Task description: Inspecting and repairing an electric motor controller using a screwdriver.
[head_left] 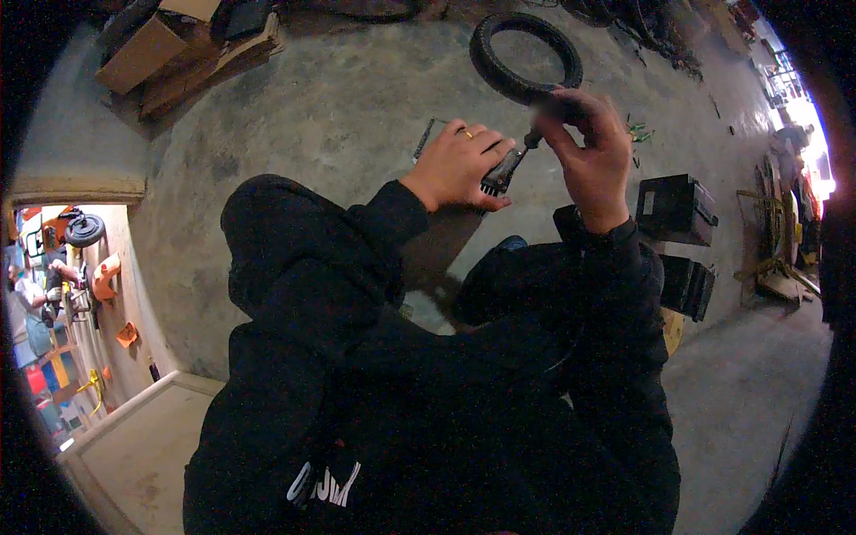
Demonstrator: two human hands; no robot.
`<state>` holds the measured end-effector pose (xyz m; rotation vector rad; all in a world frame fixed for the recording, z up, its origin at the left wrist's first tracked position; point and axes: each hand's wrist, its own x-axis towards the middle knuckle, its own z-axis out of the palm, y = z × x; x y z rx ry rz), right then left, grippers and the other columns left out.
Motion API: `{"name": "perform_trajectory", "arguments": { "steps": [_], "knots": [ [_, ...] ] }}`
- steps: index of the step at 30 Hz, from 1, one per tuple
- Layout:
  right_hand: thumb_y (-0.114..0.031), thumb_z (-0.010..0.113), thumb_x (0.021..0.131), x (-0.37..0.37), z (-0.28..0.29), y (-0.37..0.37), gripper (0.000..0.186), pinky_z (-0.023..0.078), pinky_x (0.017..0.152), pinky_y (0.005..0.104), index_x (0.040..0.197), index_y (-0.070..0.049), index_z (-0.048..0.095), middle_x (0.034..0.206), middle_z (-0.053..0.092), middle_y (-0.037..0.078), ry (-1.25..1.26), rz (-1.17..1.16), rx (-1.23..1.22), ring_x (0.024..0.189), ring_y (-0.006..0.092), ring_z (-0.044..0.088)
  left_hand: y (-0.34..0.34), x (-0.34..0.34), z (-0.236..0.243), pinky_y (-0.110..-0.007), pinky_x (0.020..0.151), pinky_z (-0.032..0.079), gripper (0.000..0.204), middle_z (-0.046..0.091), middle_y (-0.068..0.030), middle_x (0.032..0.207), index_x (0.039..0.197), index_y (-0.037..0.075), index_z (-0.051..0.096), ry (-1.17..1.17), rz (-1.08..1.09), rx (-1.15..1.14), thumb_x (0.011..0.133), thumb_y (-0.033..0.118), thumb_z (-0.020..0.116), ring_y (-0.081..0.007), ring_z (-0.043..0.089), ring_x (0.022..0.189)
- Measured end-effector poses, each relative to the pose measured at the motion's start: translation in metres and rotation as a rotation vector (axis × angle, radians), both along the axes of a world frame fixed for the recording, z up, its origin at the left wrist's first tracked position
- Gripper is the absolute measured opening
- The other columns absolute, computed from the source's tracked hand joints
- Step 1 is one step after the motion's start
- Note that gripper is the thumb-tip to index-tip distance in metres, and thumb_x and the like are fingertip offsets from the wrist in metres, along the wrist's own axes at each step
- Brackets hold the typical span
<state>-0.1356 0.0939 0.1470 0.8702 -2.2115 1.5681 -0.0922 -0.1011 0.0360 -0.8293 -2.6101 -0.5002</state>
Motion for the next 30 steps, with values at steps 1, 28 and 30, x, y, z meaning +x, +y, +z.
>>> {"name": "perform_trajectory", "arguments": {
  "steps": [1, 28, 30],
  "knots": [
    [0.0, 0.083, 0.08, 0.0, 0.001, -0.001, 0.034, 0.058, 0.082, 0.0299, 0.112, -0.003, 0.071, 0.102, 0.07, 0.009, 0.001, 0.0, 0.001, 0.093, 0.0185, 0.072, 0.0, 0.0, 0.0, -0.045, 0.104, 0.039, 0.091, 0.064, -0.0083, 0.127, 0.135, 0.009, 0.062, 0.009, -0.001, -0.001, 0.071, 0.074, 0.072, -0.0271, 0.058, 0.122],
    [-0.006, 0.08, 0.087, 0.011, 0.003, -0.014, 0.044, 0.057, 0.087, 0.0323, 0.124, -0.001, 0.056, 0.116, 0.07, 0.012, -0.097, 0.025, -0.034, 0.103, 0.0237, 0.072, -0.002, -0.003, 0.0, -0.05, 0.109, 0.038, 0.093, 0.062, -0.014, 0.134, 0.135, 0.007, 0.06, -0.055, 0.013, 0.029, 0.071, 0.073, 0.072, -0.0331, 0.055, 0.127],
    [-0.006, 0.081, 0.085, 0.007, 0.005, -0.013, 0.04, 0.057, 0.083, 0.032, 0.12, -0.002, 0.062, 0.113, 0.07, 0.011, 0.146, -0.064, 0.093, 0.096, 0.0225, 0.072, -0.001, -0.004, 0.001, -0.05, 0.109, 0.038, 0.092, 0.062, -0.014, 0.133, 0.135, 0.007, 0.061, -0.056, 0.01, 0.032, 0.071, 0.072, 0.073, -0.0331, 0.055, 0.127]
  ]
}}
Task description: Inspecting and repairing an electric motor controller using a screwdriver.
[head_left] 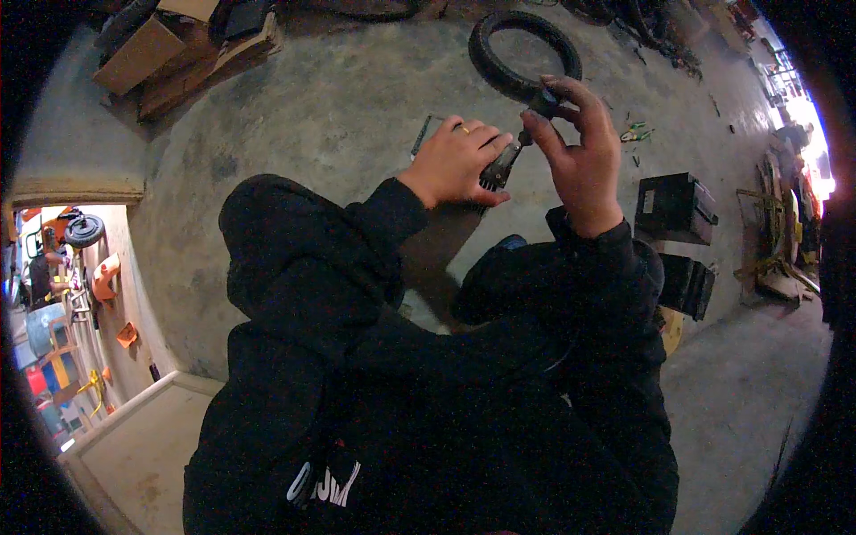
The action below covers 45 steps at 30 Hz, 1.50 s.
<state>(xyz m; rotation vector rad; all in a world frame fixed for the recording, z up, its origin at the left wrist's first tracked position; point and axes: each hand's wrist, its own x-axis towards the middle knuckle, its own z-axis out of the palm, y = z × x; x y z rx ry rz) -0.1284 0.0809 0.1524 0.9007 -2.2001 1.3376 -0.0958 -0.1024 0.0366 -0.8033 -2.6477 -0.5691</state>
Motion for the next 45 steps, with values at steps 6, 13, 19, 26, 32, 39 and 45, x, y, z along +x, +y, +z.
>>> {"name": "perform_trajectory", "arguments": {
  "steps": [6, 13, 19, 26, 32, 39, 45],
  "knots": [
    [-0.005, 0.081, 0.084, 0.0, 0.003, 0.003, 0.037, 0.058, 0.081, 0.0321, 0.119, -0.004, 0.067, 0.112, 0.069, 0.013, -0.051, 0.01, 0.011, 0.096, 0.0218, 0.072, 0.0, 0.002, 0.004, -0.045, 0.107, 0.038, 0.09, 0.064, -0.0098, 0.129, 0.137, 0.008, 0.061, 0.035, 0.01, -0.047, 0.073, 0.07, 0.073, -0.0278, 0.056, 0.125],
    [-0.003, 0.076, 0.088, 0.002, 0.006, 0.006, 0.037, 0.058, 0.086, 0.0344, 0.124, -0.005, 0.067, 0.116, 0.069, 0.013, -0.126, 0.087, 0.019, 0.101, 0.0259, 0.071, -0.001, 0.002, 0.006, -0.044, 0.106, 0.038, 0.089, 0.064, -0.0089, 0.128, 0.136, 0.009, 0.061, 0.035, 0.013, -0.05, 0.072, 0.07, 0.074, -0.0271, 0.057, 0.124],
    [-0.002, 0.072, 0.091, 0.0, 0.002, 0.003, 0.038, 0.057, 0.09, 0.0361, 0.128, -0.008, 0.066, 0.119, 0.068, 0.015, -0.284, 0.179, -0.1, 0.106, 0.0282, 0.07, 0.0, 0.0, 0.005, -0.05, 0.11, 0.038, 0.086, 0.062, -0.013, 0.133, 0.129, 0.007, 0.063, -0.041, -0.013, 0.005, 0.072, 0.07, 0.074, -0.0329, 0.055, 0.128],
    [-0.004, 0.079, 0.084, 0.002, 0.007, 0.0, 0.045, 0.057, 0.085, 0.0364, 0.127, -0.012, 0.067, 0.112, 0.067, 0.012, 0.003, 0.039, 0.092, 0.098, 0.0283, 0.069, -0.001, -0.001, -0.002, -0.05, 0.11, 0.038, 0.089, 0.062, -0.0126, 0.134, 0.133, 0.008, 0.06, -0.022, 0.018, -0.003, 0.071, 0.069, 0.075, -0.033, 0.055, 0.128],
    [-0.006, 0.085, 0.078, -0.004, 0.0, 0.0, 0.047, 0.056, 0.079, 0.0338, 0.122, -0.012, 0.071, 0.1, 0.066, 0.009, 0.003, -0.038, 0.01, 0.091, 0.0241, 0.07, 0.0, 0.0, 0.003, -0.05, 0.11, 0.037, 0.09, 0.061, -0.0121, 0.134, 0.135, 0.009, 0.059, -0.039, -0.005, -0.018, 0.071, 0.07, 0.074, -0.0337, 0.055, 0.128],
    [-0.005, 0.084, 0.079, -0.003, 0.002, 0.002, 0.043, 0.056, 0.075, 0.0338, 0.12, -0.012, 0.072, 0.097, 0.067, 0.01, -0.069, 0.036, 0.024, 0.089, 0.0229, 0.07, 0.001, 0.002, 0.005, -0.046, 0.107, 0.039, 0.091, 0.064, -0.009, 0.128, 0.136, 0.009, 0.062, 0.027, 0.002, -0.05, 0.07, 0.07, 0.075, -0.0275, 0.057, 0.124],
    [-0.002, 0.077, 0.086, -0.006, 0.0, 0.002, 0.04, 0.057, 0.082, 0.0331, 0.124, -0.01, 0.069, 0.104, 0.07, 0.012, -0.091, 0.101, -0.001, 0.094, 0.023, 0.072, 0.002, 0.001, 0.002, -0.046, 0.108, 0.038, 0.091, 0.064, -0.009, 0.128, 0.137, 0.01, 0.061, 0.012, 0.005, -0.048, 0.07, 0.07, 0.075, -0.0275, 0.057, 0.124]
  ]
}}
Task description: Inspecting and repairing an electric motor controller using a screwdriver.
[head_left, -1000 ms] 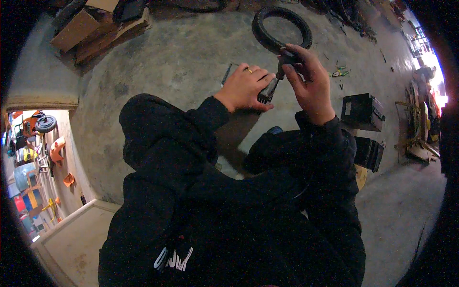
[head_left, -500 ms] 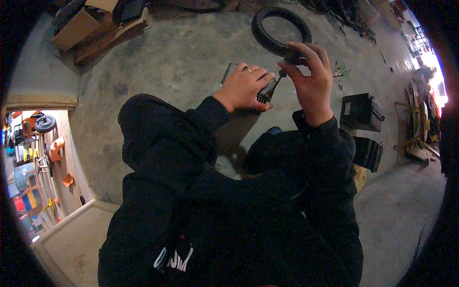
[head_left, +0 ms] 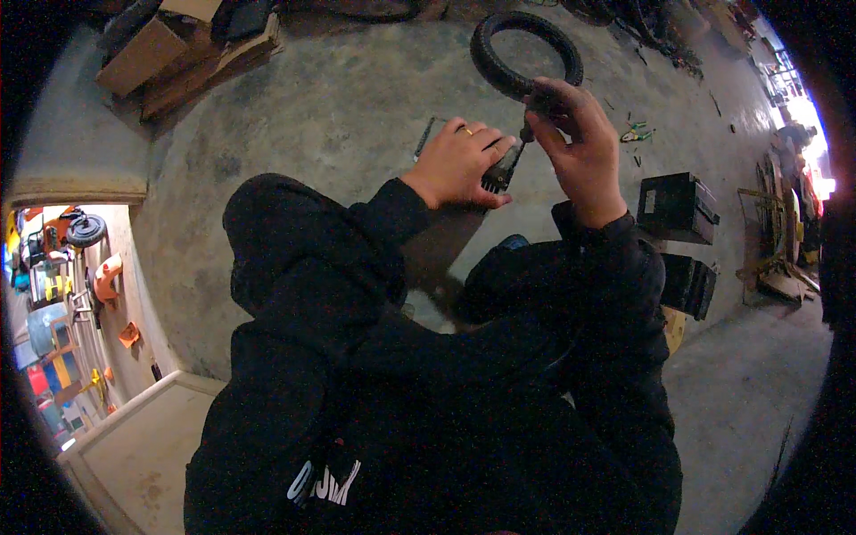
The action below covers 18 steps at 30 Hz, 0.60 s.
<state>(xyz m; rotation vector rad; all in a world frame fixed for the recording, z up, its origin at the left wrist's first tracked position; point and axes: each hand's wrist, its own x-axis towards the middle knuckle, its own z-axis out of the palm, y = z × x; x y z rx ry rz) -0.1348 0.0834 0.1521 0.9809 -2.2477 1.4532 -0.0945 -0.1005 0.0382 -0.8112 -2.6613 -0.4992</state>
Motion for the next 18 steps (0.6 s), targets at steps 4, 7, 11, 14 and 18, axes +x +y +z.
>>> {"name": "perform_trajectory", "arguments": {
  "steps": [4, 7, 11, 14, 18],
  "knots": [
    [-0.002, 0.074, 0.09, 0.0, -0.006, 0.005, 0.039, 0.058, 0.087, 0.0335, 0.128, -0.006, 0.065, 0.112, 0.071, 0.012, -0.183, 0.048, -0.046, 0.104, 0.0206, 0.071, 0.001, 0.003, 0.002, -0.046, 0.109, 0.037, 0.091, 0.064, -0.0094, 0.129, 0.137, 0.01, 0.062, -0.027, -0.011, -0.007, 0.07, 0.07, 0.075, -0.0273, 0.057, 0.125],
    [-0.003, 0.072, 0.093, 0.004, -0.007, 0.004, 0.038, 0.057, 0.092, 0.0344, 0.13, -0.003, 0.062, 0.121, 0.07, 0.013, -0.31, 0.144, -0.086, 0.113, 0.019, 0.068, -0.001, 0.002, 0.003, -0.046, 0.11, 0.036, 0.091, 0.064, -0.0096, 0.131, 0.137, 0.01, 0.062, -0.037, 0.003, -0.007, 0.071, 0.07, 0.075, -0.0273, 0.056, 0.127],
    [-0.004, 0.076, 0.089, 0.006, -0.004, 0.004, 0.042, 0.056, 0.093, 0.0361, 0.128, -0.004, 0.063, 0.121, 0.068, 0.015, -0.141, 0.109, 0.006, 0.111, 0.0244, 0.069, 0.001, 0.001, 0.004, -0.046, 0.11, 0.037, 0.09, 0.063, -0.0098, 0.133, 0.137, 0.01, 0.061, -0.055, 0.017, 0.003, 0.071, 0.07, 0.074, -0.0277, 0.056, 0.128],
    [-0.001, 0.079, 0.085, 0.009, 0.005, -0.005, 0.041, 0.056, 0.088, 0.0329, 0.124, -0.003, 0.066, 0.115, 0.067, 0.012, 0.086, -0.031, 0.099, 0.102, 0.0223, 0.068, -0.001, 0.001, 0.004, -0.046, 0.11, 0.037, 0.089, 0.063, -0.0098, 0.132, 0.137, 0.009, 0.061, -0.079, 0.027, -0.028, 0.072, 0.068, 0.074, -0.0283, 0.056, 0.127],
    [-0.004, 0.085, 0.077, 0.006, -0.003, -0.005, 0.041, 0.056, 0.08, 0.0341, 0.115, -0.009, 0.072, 0.106, 0.067, 0.011, 0.115, -0.131, -0.002, 0.092, 0.0251, 0.069, -0.002, -0.002, 0.0, -0.047, 0.109, 0.038, 0.089, 0.064, -0.0097, 0.129, 0.136, 0.009, 0.061, -0.007, -0.002, 0.018, 0.072, 0.069, 0.074, -0.0287, 0.057, 0.126]
  ]
}}
